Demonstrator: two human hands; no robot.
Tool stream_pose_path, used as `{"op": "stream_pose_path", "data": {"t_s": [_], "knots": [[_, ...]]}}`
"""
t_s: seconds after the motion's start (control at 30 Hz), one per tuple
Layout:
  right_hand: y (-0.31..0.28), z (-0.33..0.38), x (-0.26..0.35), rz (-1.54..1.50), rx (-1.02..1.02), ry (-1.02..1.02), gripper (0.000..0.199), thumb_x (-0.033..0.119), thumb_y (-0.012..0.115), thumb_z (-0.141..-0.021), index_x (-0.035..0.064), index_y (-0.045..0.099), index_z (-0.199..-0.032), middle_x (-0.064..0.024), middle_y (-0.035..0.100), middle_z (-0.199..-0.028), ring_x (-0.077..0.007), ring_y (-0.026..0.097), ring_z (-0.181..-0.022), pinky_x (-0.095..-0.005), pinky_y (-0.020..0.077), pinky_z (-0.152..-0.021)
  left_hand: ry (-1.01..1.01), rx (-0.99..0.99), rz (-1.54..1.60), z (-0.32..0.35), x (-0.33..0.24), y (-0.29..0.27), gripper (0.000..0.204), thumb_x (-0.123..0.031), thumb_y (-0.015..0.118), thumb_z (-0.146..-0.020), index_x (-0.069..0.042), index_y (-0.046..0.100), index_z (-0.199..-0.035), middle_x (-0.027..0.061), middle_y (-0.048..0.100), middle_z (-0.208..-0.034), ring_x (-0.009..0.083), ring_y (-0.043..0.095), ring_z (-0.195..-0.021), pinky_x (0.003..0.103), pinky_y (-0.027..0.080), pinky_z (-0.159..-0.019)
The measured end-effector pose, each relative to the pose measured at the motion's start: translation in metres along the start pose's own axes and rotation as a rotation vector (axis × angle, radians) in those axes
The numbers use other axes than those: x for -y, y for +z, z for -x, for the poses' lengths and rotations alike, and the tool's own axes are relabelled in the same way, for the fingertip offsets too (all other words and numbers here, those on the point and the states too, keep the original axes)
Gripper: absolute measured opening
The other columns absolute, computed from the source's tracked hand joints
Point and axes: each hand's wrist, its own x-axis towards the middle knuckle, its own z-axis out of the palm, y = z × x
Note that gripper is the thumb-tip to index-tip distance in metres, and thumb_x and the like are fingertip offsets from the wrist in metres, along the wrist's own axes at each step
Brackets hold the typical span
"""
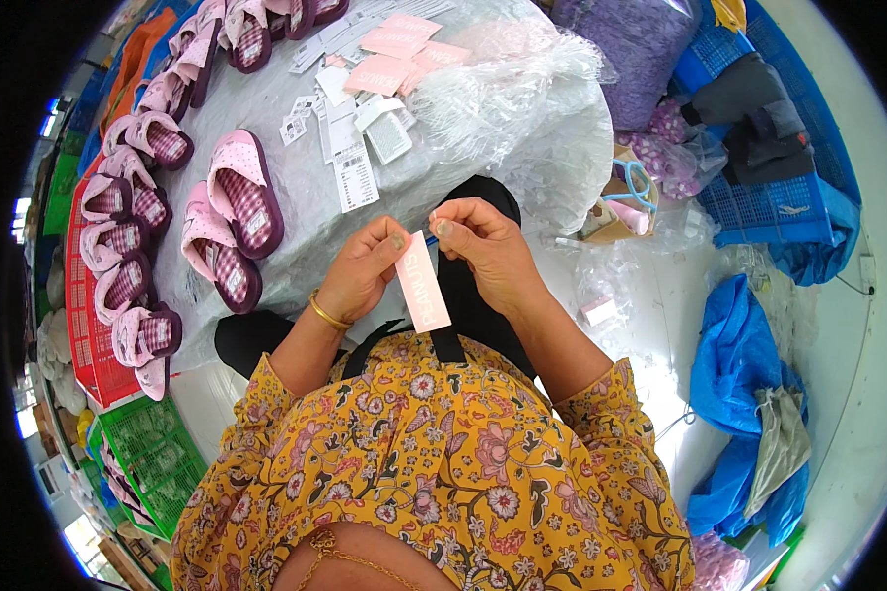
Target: The person sits on the floor and attaches paper tags to pink slippers with a cartoon design. They pick up each slipper, affix a tag to the insole, and place the tagged slipper into a red basket. The process is repeated for multiple pairs.
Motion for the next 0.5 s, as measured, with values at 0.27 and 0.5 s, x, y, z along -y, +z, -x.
{"op": "stream_pose_path", "data": {"t_s": [0.27,0.5], "knots": [[0.013,0.012,0.025,0.442,-0.027,-0.023,0.028,0.002,0.068,-0.087,0.0024,0.058,-0.113,0.0017,0.061,-0.084,-0.0035,0.056,-0.074,-0.02,0.0468,-0.067,0.229,-0.216,-0.692,0.001,-0.018,0.01,0.022,-0.022,0.055,-0.101,-0.003,0.06,-0.094,0.0006,0.056,-0.078,0.0082,0.048,-0.072,0.025,0.042,-0.067],[0.02,0.01,0.014,0.759,-0.091,-0.05,0.04,0.007,0.073,-0.082,0.0017,0.056,-0.118,-0.0055,0.067,-0.084,-0.0083,0.062,-0.074,-0.0246,0.0509,-0.068,0.326,-0.218,-0.819,0.004,-0.015,0.017,0.024,-0.024,0.054,-0.101,-0.001,0.061,-0.098,0.0102,0.06,-0.074,0.0185,0.054,-0.064,0.031,0.046,-0.063]]}}
